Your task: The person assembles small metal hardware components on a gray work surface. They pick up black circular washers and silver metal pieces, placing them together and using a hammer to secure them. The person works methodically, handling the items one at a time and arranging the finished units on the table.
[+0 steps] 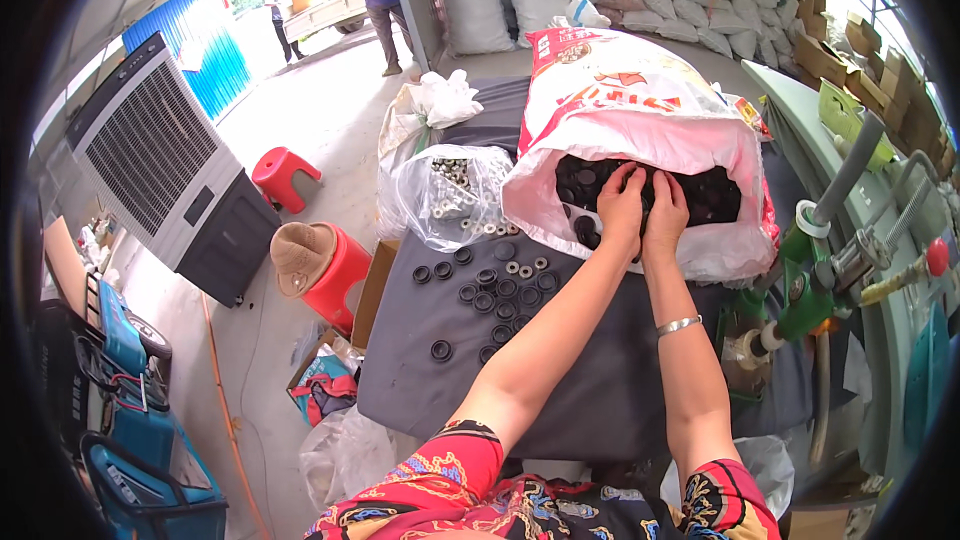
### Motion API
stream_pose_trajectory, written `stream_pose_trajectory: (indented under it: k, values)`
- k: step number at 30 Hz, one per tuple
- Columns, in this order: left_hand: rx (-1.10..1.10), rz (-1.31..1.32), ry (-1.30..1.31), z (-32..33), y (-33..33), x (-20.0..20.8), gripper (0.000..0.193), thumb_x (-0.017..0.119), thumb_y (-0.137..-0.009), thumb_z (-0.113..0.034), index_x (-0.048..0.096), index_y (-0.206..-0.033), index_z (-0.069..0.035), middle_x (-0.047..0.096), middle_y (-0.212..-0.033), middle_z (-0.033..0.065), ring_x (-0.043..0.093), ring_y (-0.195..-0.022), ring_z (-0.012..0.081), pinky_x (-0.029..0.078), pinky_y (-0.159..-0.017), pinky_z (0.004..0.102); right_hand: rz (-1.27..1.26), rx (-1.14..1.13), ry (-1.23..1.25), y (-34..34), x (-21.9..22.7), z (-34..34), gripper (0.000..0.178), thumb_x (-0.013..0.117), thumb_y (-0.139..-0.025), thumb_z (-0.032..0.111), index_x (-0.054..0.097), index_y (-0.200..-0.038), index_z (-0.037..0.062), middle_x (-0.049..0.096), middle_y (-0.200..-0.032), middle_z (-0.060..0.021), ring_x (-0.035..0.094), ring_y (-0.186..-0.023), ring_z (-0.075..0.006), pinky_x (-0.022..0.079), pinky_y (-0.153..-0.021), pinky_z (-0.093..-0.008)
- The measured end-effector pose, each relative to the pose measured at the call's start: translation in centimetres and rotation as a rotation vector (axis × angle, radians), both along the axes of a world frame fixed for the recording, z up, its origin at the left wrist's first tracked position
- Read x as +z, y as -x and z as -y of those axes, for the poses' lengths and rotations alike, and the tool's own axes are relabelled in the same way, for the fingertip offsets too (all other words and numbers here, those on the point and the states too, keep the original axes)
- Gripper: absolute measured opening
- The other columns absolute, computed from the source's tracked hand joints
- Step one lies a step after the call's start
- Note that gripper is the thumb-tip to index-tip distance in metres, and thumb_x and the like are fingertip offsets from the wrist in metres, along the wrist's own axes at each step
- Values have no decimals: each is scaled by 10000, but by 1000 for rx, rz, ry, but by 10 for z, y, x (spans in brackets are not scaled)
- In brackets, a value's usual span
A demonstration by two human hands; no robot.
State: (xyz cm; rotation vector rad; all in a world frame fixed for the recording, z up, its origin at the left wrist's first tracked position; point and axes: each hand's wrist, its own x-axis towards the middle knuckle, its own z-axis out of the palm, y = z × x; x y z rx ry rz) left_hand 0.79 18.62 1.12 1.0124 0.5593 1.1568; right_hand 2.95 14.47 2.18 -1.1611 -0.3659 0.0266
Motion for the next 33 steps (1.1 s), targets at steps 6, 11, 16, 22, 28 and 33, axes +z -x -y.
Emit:
stream_pose_trajectory:
  k: [6, 11, 16, 22, 28, 33]
  values:
    - [-102, 67, 92, 73, 65, -3, 330, 654, -903, -170, 623, -1203, -34, 625, -1065, 54, 586, -953, 127, 477, -818, 265, 60, 15, 129, 55, -3, 75, 357, 625, -929, 239, 643, -1166, -28, 656, -1038, -66, 589, -955, -137, 468, -854, -272]
    - [-35, -37, 62, 113, 94, -46, 293, 631, -919, -145, 601, -1180, -16, 630, -1069, 66, 586, -946, 136, 494, -824, 281, 58, 49, 174, 88, -37, 118, 321, 630, -922, 196, 645, -1168, -11, 656, -1039, -67, 588, -938, -125, 482, -833, -266]
    - [92, -320, -266, 126, 111, -52, 253, 657, -846, -121, 655, -1067, 1, 653, -1050, 123, 624, -948, 219, 496, -843, 328, 246, -119, 383, 84, -70, 137, 325, 641, -883, 231, 656, -1122, 11, 666, -1046, -144, 632, -970, -243, 488, -861, -345]
    - [91, -607, -638, 100, 144, -62, 229, 681, -717, -82, 728, -940, -66, 668, -978, 131, 651, -904, 274, 514, -839, 354, 549, -158, 590, 84, -71, 144, 279, 667, -796, 178, 688, -1045, 55, 646, -1040, -157, 598, -1000, -336, 477, -884, -423]
    - [-137, -847, -822, 72, 185, -51, 219, 673, -690, -102, 757, -892, -113, 672, -1090, 139, 614, -1024, 327, 489, -922, 406, 627, -113, 904, 59, -65, 177, 323, 697, -767, 184, 705, -1081, 110, 609, -1198, -159, 551, -1102, -365, 464, -953, -434]
    - [-149, -1036, -1001, 73, 223, -44, 318, 635, -754, -85, 734, -1054, -114, 605, -1279, 147, 549, -1164, 349, 447, -1001, 423, 751, -75, 1037, 49, -61, 204, 400, 698, -805, 221, 651, -1183, 100, 537, -1339, -170, 476, -1241, -381, 415, -1028, -461]
